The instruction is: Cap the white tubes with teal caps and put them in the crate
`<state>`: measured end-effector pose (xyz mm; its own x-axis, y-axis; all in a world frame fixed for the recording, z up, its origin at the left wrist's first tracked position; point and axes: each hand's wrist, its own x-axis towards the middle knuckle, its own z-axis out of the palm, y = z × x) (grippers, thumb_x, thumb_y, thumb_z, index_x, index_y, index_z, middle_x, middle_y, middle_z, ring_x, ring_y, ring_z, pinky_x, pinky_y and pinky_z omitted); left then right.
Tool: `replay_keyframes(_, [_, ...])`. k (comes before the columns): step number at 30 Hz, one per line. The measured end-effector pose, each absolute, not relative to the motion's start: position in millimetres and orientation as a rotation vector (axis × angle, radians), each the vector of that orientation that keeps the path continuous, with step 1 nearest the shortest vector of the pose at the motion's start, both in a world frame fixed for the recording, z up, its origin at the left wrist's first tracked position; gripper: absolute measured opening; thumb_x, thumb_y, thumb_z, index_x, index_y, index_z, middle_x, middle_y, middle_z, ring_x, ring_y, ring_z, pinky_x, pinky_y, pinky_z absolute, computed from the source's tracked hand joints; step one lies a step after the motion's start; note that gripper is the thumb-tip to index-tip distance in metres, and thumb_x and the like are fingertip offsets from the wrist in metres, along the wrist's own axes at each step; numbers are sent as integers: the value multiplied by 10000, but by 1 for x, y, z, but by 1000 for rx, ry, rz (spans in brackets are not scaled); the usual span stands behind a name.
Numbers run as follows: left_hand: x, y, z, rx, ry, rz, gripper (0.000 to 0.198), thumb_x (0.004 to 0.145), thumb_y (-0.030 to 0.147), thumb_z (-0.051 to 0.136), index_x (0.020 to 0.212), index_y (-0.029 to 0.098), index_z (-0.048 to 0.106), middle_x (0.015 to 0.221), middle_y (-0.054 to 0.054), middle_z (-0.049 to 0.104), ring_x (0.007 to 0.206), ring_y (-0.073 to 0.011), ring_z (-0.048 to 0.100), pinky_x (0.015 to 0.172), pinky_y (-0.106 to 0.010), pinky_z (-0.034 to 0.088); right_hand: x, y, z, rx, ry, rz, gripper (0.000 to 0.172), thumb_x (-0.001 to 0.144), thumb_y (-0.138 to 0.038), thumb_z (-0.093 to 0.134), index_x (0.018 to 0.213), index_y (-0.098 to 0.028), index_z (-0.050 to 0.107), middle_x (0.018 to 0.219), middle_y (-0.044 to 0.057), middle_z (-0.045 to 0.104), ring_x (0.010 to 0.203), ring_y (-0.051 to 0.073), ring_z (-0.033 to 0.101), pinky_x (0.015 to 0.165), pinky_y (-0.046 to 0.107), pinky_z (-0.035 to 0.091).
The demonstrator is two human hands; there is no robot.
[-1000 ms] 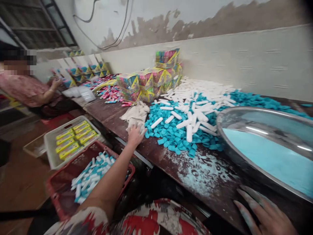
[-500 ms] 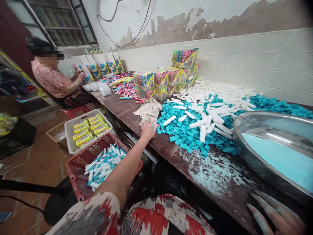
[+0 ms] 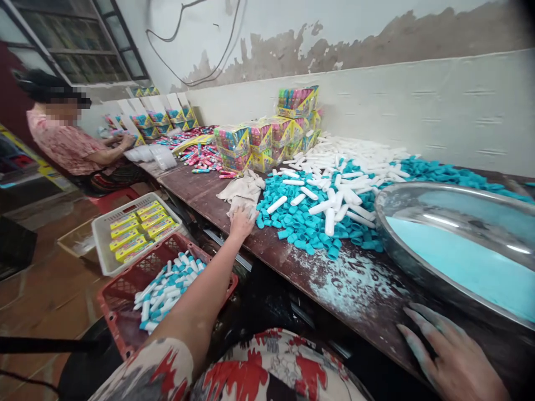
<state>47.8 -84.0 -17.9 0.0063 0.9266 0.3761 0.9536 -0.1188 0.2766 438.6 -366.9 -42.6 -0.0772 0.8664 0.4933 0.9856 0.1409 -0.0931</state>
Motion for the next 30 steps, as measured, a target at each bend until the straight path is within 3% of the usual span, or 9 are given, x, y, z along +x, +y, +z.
replay_keyframes(20, [52, -77, -19, -2216, -1953, -679, 374, 850, 426, 420, 1139, 225, 546, 1148, -84, 550, 1073, -243, 476, 914, -368, 371, 427, -373, -27, -1888, -2014, -393, 342, 880, -353, 413, 1053, -115, 587, 1134, 132, 566, 1050, 267, 497, 862, 406, 423])
replay_keyframes(30, [55, -82, -13, -2185, -1996, -656, 362, 856, 421, 413, 1138, 235, 543, 1201, -79, 520, 1095, -236, 465, 927, -366, 355, 432, -371, -34, -1818, -1998, -385, 370, 873, -394, 387, 1027, -133, 599, 1115, 133, 578, 1039, 276, 506, 837, 428, 436])
